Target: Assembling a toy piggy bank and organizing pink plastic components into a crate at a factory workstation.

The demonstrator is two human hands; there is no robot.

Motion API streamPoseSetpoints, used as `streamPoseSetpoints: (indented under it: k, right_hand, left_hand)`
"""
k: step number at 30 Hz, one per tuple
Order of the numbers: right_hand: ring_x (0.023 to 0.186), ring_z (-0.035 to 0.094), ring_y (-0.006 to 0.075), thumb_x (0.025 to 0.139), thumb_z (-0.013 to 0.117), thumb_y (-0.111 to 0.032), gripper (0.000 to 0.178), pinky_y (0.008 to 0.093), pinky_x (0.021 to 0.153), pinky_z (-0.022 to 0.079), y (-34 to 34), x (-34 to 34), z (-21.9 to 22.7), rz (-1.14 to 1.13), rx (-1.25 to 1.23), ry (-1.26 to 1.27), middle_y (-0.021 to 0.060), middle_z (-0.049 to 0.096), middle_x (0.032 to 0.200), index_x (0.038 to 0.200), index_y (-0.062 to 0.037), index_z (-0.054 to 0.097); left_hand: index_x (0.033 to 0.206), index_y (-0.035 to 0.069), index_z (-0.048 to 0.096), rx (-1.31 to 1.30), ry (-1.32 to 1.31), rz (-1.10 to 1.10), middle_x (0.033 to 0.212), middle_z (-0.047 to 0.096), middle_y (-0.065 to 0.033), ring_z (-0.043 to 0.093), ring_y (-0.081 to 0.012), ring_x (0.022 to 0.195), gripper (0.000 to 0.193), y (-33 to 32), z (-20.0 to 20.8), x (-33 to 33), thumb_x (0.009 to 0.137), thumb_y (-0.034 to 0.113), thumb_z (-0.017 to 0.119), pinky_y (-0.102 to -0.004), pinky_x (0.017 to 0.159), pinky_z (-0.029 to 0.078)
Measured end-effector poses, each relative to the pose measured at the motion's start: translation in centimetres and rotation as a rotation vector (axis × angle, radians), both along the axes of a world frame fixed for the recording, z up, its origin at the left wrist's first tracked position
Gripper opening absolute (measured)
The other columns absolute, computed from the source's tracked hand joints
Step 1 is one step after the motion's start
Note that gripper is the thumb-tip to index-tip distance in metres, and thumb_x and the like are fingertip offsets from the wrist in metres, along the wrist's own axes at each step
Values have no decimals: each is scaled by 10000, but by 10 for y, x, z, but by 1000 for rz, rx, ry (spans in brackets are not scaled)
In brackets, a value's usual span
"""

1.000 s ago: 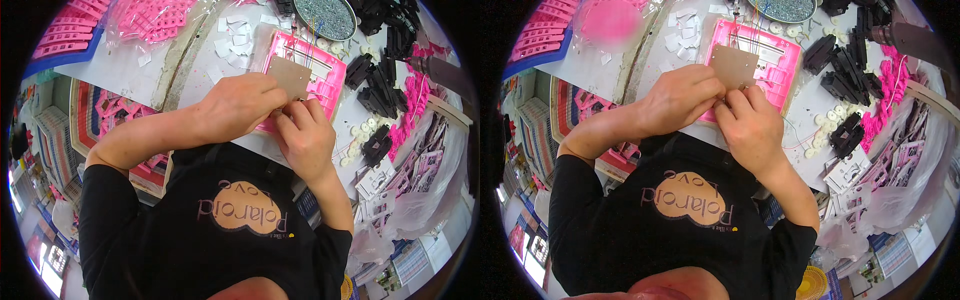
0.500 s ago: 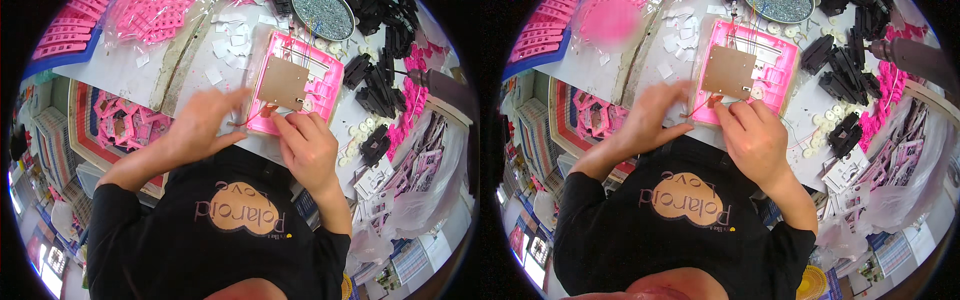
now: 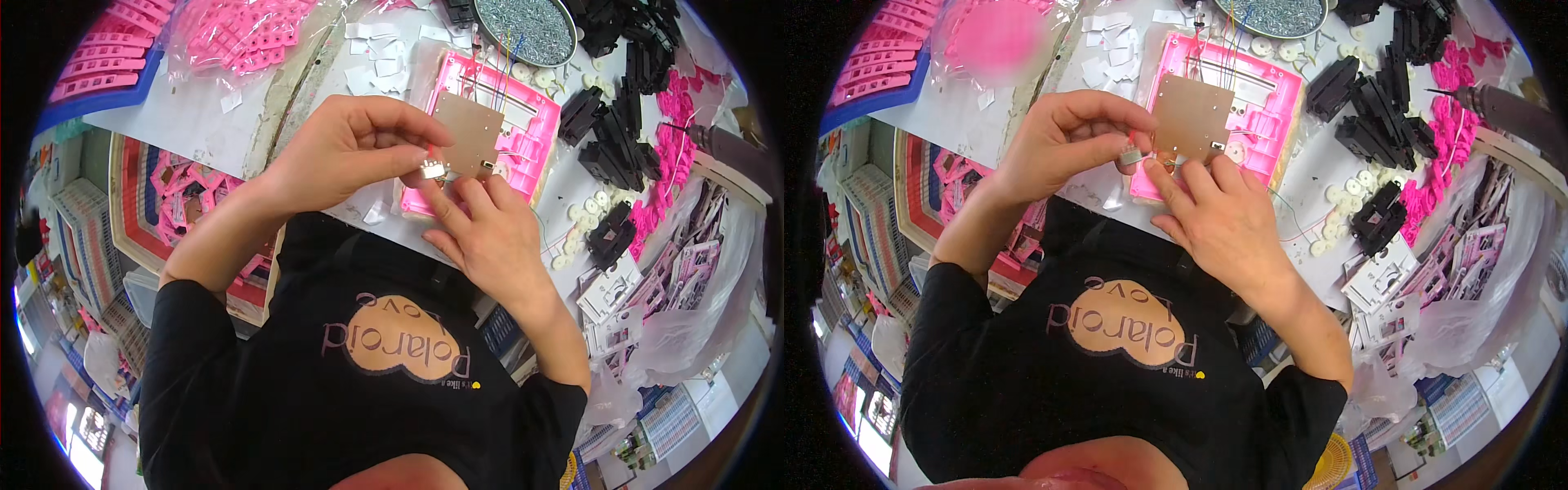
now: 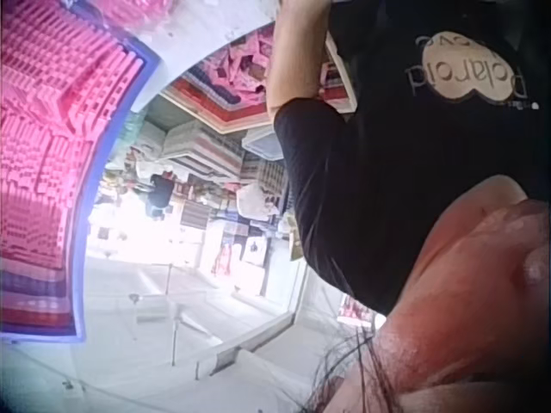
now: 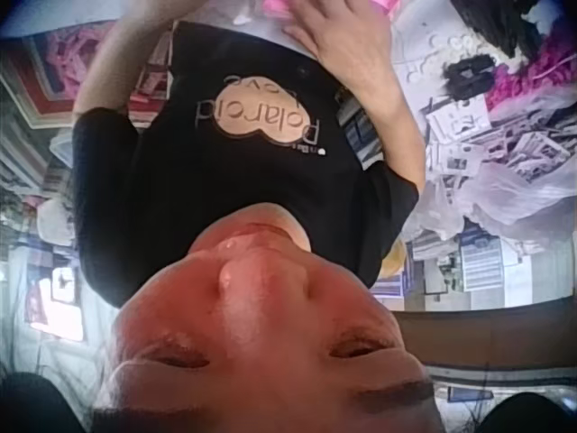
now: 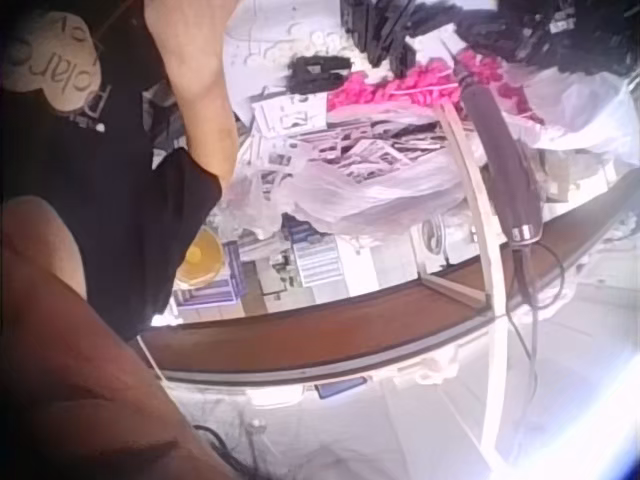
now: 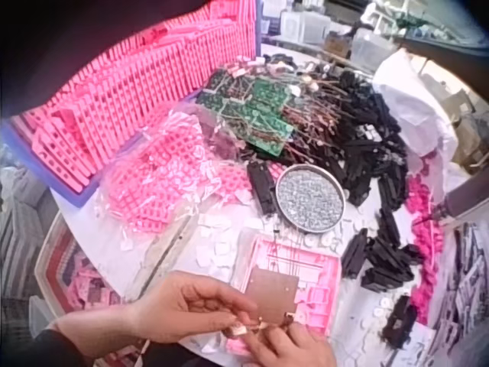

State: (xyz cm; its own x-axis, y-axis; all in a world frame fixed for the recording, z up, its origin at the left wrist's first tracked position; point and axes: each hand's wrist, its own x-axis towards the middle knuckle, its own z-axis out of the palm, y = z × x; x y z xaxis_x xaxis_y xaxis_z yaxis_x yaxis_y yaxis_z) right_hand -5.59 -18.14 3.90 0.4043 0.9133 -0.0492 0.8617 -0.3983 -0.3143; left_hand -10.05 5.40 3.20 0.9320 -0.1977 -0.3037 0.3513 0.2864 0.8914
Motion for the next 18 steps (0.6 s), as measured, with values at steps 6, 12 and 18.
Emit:
streamPoseSetpoints:
  k: [6,12,18]
  right_hand:
    - [894,556,239,804,752,-278,505,340,762,498,-4,9,3,30,54,105,53,570,961,1241,-47,648]
    - [854,569,261,815,734,-184,413,362,726,510,-14,8,-5,-62,211,193,79,586,928,1185,-12,667]
    - [850,595,276,786,764,-152,423,369,723,515,-9,-4,-3,-126,171,76,97,625,940,1171,-2,674]
  left_hand:
    - [1079,-30,704,349,-339,124,1020,681,-82,649,-115,940,168,-7,-17,1,918,-38,656,-249,811,530]
    - [1055,-15,709,364,-341,123,1008,681,-82,649,-118,914,147,-13,-11,-4,920,-31,655,-240,774,515]
    - [976,-11,708,608,-503,44,863,677,-66,616,-123,726,103,-25,-1,0,874,-14,690,-253,637,482]
